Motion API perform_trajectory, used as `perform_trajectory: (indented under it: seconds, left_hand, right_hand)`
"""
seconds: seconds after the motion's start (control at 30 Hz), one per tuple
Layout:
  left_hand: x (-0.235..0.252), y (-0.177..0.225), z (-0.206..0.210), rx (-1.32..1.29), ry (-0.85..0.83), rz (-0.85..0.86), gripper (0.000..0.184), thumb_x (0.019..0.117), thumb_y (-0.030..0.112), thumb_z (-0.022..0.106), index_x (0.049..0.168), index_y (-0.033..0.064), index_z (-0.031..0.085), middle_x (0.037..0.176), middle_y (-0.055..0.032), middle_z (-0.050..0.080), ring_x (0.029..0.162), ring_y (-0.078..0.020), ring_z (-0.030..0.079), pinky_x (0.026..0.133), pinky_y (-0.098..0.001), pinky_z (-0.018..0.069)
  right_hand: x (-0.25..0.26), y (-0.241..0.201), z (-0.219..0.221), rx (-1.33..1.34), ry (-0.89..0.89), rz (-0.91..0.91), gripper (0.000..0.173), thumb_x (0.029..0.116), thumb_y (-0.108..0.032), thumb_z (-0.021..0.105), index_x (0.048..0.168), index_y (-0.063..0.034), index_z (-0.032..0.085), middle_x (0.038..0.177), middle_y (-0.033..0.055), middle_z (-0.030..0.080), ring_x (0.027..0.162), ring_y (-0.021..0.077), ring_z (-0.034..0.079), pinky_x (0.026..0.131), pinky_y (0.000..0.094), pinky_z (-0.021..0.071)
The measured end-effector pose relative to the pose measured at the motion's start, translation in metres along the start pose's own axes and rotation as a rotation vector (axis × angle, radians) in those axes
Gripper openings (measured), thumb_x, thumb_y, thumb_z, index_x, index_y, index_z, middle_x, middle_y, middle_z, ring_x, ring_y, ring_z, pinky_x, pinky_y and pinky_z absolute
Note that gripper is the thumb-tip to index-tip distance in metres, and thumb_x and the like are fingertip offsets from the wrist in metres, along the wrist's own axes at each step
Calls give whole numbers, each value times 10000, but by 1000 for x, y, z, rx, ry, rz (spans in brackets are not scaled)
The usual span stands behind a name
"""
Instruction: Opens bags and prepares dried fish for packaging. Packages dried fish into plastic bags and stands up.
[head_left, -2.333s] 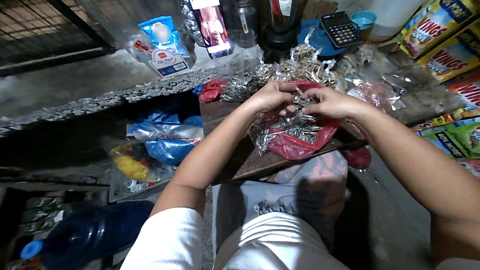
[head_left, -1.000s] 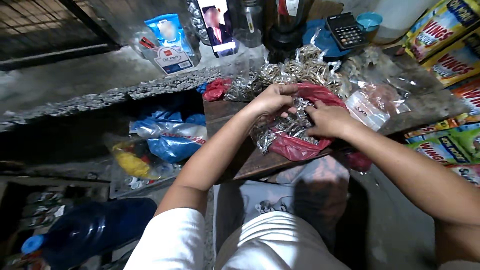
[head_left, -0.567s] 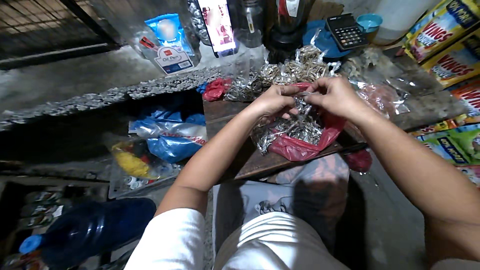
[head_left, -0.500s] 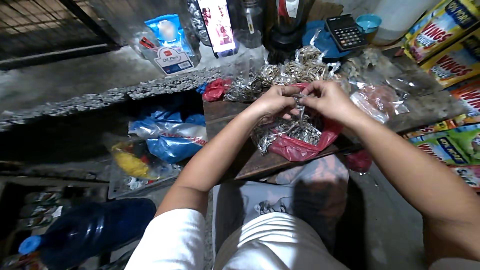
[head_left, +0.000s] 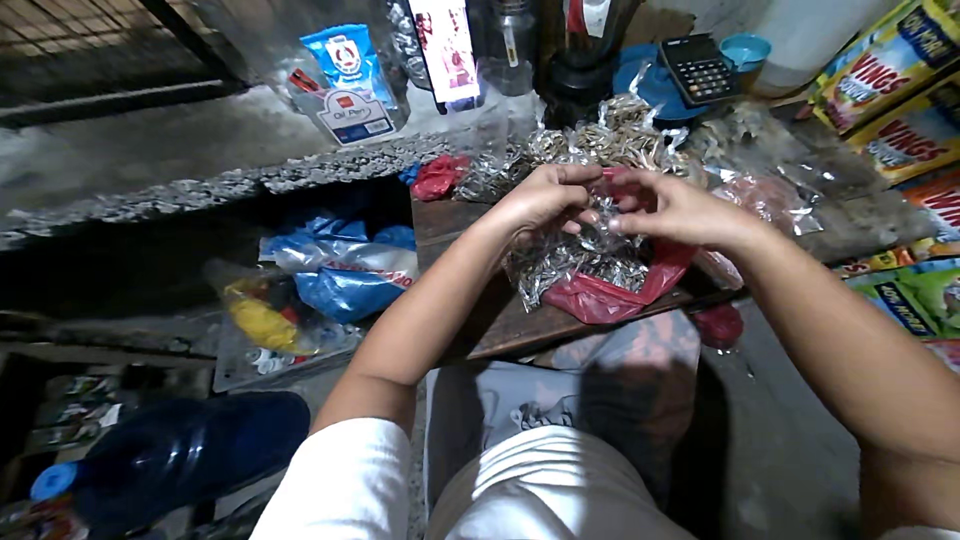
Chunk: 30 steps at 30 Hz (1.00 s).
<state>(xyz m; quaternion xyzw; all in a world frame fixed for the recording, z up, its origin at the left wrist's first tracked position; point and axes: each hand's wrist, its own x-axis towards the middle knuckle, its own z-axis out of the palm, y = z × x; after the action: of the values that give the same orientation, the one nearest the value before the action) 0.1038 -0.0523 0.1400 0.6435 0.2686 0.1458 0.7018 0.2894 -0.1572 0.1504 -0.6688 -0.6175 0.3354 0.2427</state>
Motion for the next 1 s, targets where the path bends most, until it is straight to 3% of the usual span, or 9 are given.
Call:
perform_trajectory:
  seconds: [0.07,0.13,0.23,0.37,0.47,0.6,0.77,0.9,1.0]
  left_hand:
    - [-1,0,0,-1,8,3,489,997,-56,468,1479,27,466,1169,-86,655,690,-49,618,551,-180,501]
    - [-2,1,1,-3,4,6,484,999,-58,464,1476,27,468,1182,-90,647,692,-49,615,556,-181,503]
    - [-4,-1,2,-16,2,16,479,999,-57,468,1472,19,469,1163,-83,651,688,-44,607,552,-177,496]
    - [-10,-1,-1,-37,10,32,468,994,-57,479,1455,24,486,1060,-60,672,673,-45,614,547,-176,501]
    - [-18,-2,-7,-67,23,67,469,991,-64,460,1451,22,491,1049,-52,674,662,-41,613,542,-172,504]
    - [-30,-8,-19,-99,58,136,478,985,-72,451,1456,7,465,1057,-45,680,661,-31,623,541,-163,510]
    - [-54,-13,-22,8,164,198,527,963,-92,475,1478,16,461,1306,-83,615,719,-25,621,579,-178,518]
    - [-72,-22,-22,35,228,316,527,946,-82,491,1467,-11,469,1378,-105,580,715,-12,613,592,-175,522]
    - [-80,-35,-23,79,208,460,517,934,-74,512,1449,-55,469,1380,-128,576,727,5,628,613,-162,542]
  right_hand:
    - [1,5,5,30,-72,80,549,947,-141,726,1419,12,489,1002,145,685,798,165,645,742,358,550]
    - [2,2,10,14,-50,90,345,981,-69,653,1302,32,578,811,79,648,640,108,601,618,286,529]
    - [3,-12,10,-155,26,0,199,1005,-71,617,1170,32,652,859,112,647,713,165,604,707,377,532]
    - [4,-31,13,-320,67,-102,168,993,-137,656,1057,12,703,915,167,680,827,283,640,790,510,504]
    - [5,-39,17,-333,124,-199,223,993,-201,671,1068,7,696,863,129,658,775,243,613,757,478,497]
    - [7,-43,29,-293,266,-478,225,996,-54,525,1092,21,714,1022,163,719,921,230,692,868,393,544]
    - [16,-56,37,-413,49,-474,222,981,33,534,1071,29,737,1049,203,732,1003,341,707,931,516,526]
    - [26,-63,42,-501,-117,-397,220,1006,-140,636,1145,5,725,1042,180,735,960,320,712,908,526,539]
    - [29,-77,55,-538,-240,-368,349,919,-204,758,1175,25,694,1049,203,715,975,346,695,893,553,529]
